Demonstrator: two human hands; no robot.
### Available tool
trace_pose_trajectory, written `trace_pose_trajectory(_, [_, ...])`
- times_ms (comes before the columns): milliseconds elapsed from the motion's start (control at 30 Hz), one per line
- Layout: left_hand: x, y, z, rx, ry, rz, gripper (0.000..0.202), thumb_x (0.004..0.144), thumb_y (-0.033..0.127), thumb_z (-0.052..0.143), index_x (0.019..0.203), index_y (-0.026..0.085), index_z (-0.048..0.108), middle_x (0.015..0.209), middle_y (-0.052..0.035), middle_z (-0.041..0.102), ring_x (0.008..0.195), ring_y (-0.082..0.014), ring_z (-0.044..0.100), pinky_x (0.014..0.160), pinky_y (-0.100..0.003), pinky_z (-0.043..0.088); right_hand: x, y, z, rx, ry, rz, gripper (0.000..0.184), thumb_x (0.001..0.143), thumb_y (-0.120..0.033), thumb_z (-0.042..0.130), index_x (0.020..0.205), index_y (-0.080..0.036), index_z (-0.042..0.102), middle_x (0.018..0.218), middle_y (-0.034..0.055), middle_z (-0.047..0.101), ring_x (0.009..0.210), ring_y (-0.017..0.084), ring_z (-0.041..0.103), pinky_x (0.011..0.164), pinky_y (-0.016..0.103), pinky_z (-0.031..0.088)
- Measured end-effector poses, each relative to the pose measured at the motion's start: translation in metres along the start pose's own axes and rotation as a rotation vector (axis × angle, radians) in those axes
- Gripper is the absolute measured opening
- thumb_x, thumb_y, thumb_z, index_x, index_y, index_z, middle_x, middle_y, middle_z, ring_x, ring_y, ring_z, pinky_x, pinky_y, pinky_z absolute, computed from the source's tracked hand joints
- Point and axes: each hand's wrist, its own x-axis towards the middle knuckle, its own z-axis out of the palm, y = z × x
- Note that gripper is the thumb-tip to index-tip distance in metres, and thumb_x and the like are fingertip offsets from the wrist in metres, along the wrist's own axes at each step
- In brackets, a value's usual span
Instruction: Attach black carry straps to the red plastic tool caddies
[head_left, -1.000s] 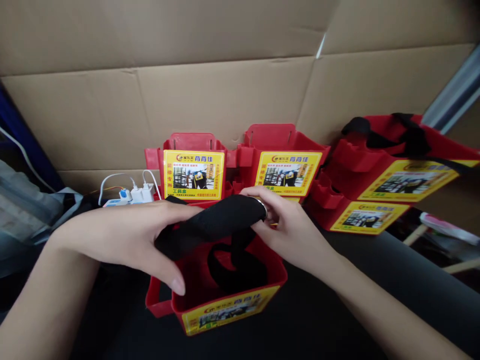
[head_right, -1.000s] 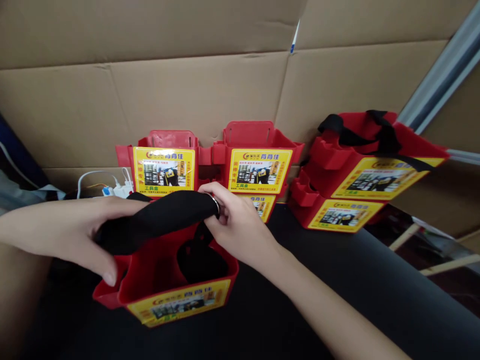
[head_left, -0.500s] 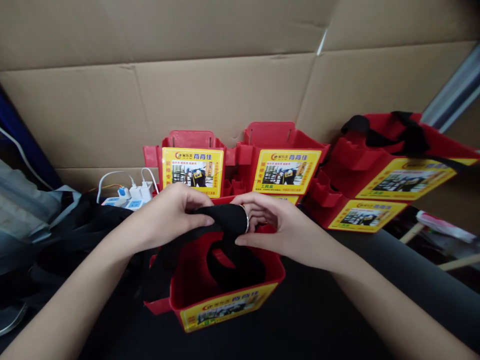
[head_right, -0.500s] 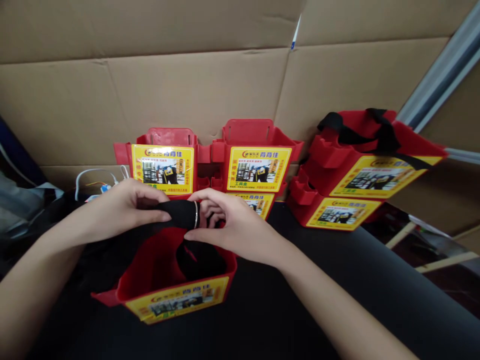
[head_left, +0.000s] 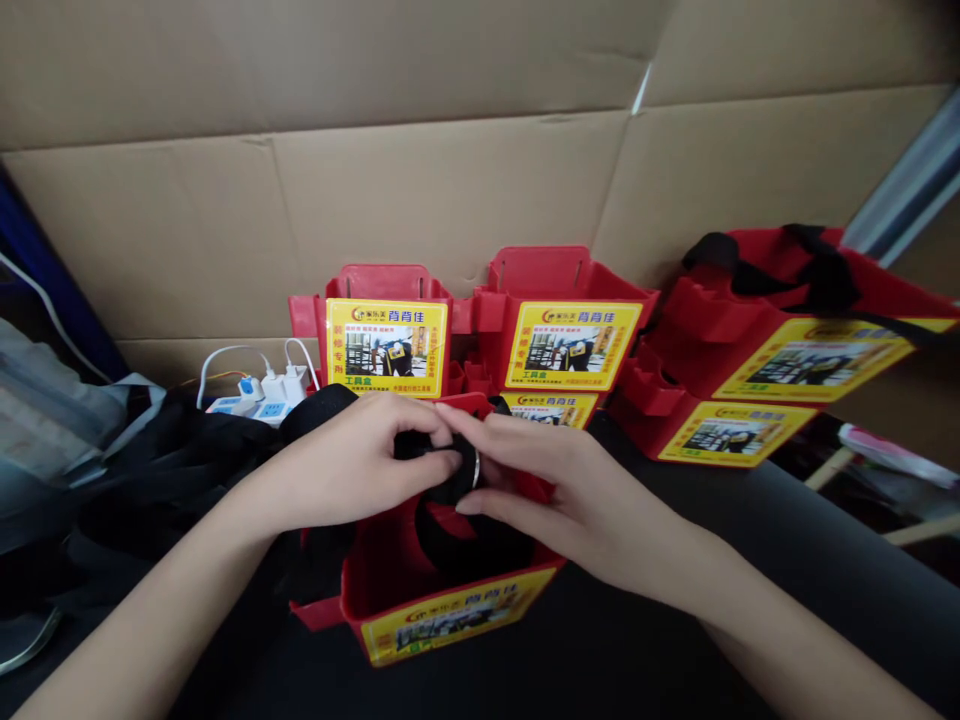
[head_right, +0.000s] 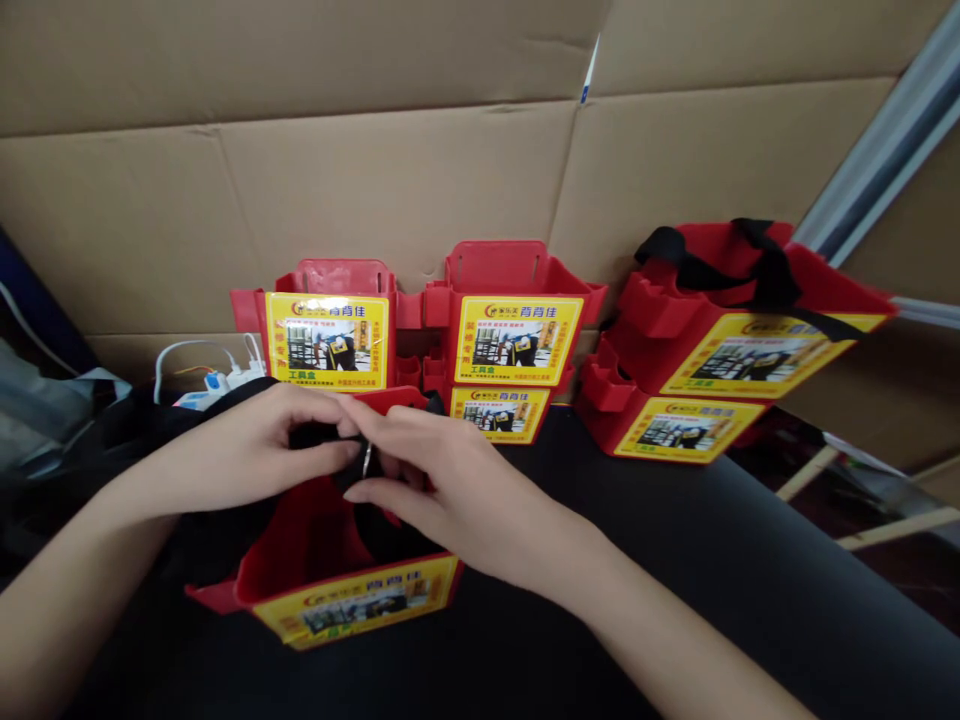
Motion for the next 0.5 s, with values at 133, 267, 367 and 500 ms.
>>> trace_pose_trajectory(133, [0.002,-0.001,0.000,0.002,0.082,-0.002,0.016,0.080,0.016,0.046,0.074,0.014,0.060,0.078,0.0002,0.063,0.075,-0.0120,0.056,0.072,-0.023,0.044,0.000,0.005,0.000,0.228,-0.013,0.051,0.036,0.087,-0.026,0.046,0.122,-0.022,0.051,0.076,-0.0011,0.057,0.064,0.009,0.052,0.061,0.022,0.048])
trace_pose_trajectory(267, [0.005,-0.002,0.000,-0.018,0.113,0.002,0.019,0.083,0.021,0.045,0.071,0.014,0.060,0.077,-0.0002,0.064,0.074,-0.0113,0.056,0.070,-0.023,0.043,0.003,0.016,0.002,0.520,-0.020,0.169,0.046,0.088,-0.026,0.044,0.133,-0.022,0.040,0.075,-0.0019,0.057,0.059,0.007,0.051,0.058,0.021,0.050])
trace_pose_trajectory(367, [0.004,-0.002,0.001,0.009,0.118,-0.014,0.020,0.082,0.022,0.047,0.070,0.015,0.060,0.074,0.0003,0.064,0.070,-0.0109,0.056,0.068,-0.022,0.042,0.006,0.023,0.001,0.699,-0.065,0.224,0.043,0.087,-0.025,0.045,0.130,-0.021,0.045,0.077,-0.0013,0.060,0.060,0.006,0.053,0.060,0.021,0.051])
trace_pose_trajectory(500, [0.003,-0.001,0.002,0.061,0.140,-0.033,0.023,0.082,0.025,0.047,0.066,0.015,0.060,0.067,0.0015,0.061,0.064,-0.0098,0.052,0.063,-0.022,0.039,0.007,0.029,0.001,0.960,-0.123,0.242,0.040,0.087,-0.021,0.048,0.127,-0.020,0.048,0.084,0.0018,0.063,0.068,0.007,0.058,0.058,0.019,0.050])
